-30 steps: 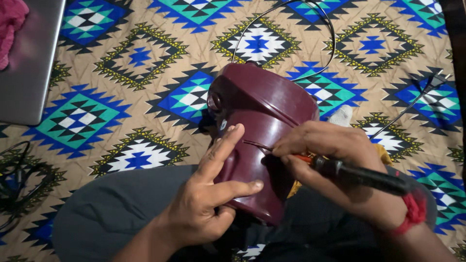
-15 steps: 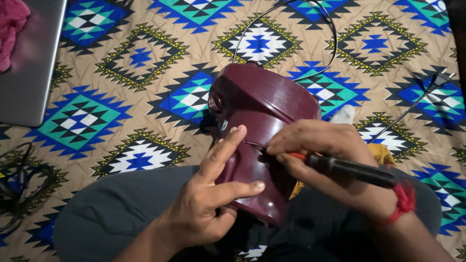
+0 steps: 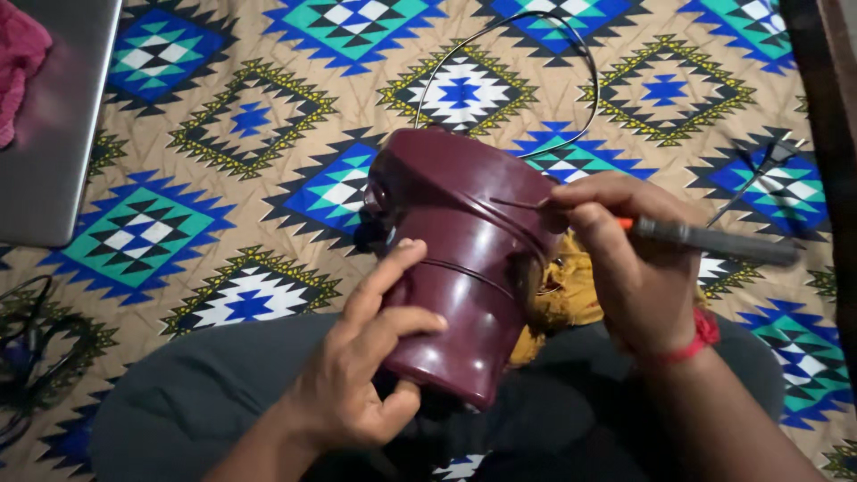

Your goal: The person uses a screwdriver to pry open the seam of a maroon electric kettle and then wipes the surface with a yellow cloth. The person rotates the kettle to access different areas of the seam and continues prying and wiping throughout the clip.

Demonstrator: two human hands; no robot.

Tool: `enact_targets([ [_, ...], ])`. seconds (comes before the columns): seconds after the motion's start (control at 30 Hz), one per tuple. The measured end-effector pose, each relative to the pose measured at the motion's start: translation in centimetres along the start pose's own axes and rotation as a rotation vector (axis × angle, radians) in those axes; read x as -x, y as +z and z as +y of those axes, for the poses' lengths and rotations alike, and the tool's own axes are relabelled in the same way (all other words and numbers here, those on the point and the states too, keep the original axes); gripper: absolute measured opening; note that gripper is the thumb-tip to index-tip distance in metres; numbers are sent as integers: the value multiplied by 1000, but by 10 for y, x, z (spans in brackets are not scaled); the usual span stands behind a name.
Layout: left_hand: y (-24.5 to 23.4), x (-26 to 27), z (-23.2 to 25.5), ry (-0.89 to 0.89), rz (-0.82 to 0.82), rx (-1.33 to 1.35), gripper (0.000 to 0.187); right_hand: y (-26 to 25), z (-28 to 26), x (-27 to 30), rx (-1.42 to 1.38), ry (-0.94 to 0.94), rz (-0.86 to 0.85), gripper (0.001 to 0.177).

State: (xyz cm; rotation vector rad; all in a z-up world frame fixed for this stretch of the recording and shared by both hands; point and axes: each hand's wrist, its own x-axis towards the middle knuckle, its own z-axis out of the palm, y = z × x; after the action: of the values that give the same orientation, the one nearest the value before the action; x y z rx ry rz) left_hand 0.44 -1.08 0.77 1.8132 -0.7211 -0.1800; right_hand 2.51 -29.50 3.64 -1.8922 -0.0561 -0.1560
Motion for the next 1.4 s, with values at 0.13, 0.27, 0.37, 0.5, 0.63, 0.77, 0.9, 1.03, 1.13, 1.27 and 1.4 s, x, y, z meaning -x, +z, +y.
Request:
enact_targets([
  [0.13,-9,-7,0,72,-102,-187,82,-1,14,1,-183,77,89,25],
  [0.27,-15,-11,3,158,-170,-376,85,-3,17,3,-285,64,116,27],
  [0.37,-15,-14,4,55,-148,-353,95,-3,16,4,-332,67,100,32],
  [0.5,-11,-14,4,-26,-73,-339,104,-7,8,9,-149,119,-60,24],
  [0.63,-12,-13,0,-18,-62,-312,103,-15,-8,20,-31,191,-272,22],
  [0.77,-16,-13,-3,-41,-63,-305,101,-15,-21,33,40,-137,-361,15],
  [0.9,-19,-11,-6,-62,-70,-309,99,-11,-21,49,113,-64,-310,24],
  [1.03,-17,-12,-7,-44,-58,-302,94,-10,-17,52,184,-184,-298,23],
  [1.13,-19,-13,-9,-27,-59,-298,93,-12,-16,50,180,-199,-354,25],
  [1.27,-21,-11,-12,-39,-65,-273,93,-14,-15,51,135,-159,-431,29],
  [1.4,-28,-12,-15,-55,-99,-246,91,-16,-17,51,123,-139,-470,33],
])
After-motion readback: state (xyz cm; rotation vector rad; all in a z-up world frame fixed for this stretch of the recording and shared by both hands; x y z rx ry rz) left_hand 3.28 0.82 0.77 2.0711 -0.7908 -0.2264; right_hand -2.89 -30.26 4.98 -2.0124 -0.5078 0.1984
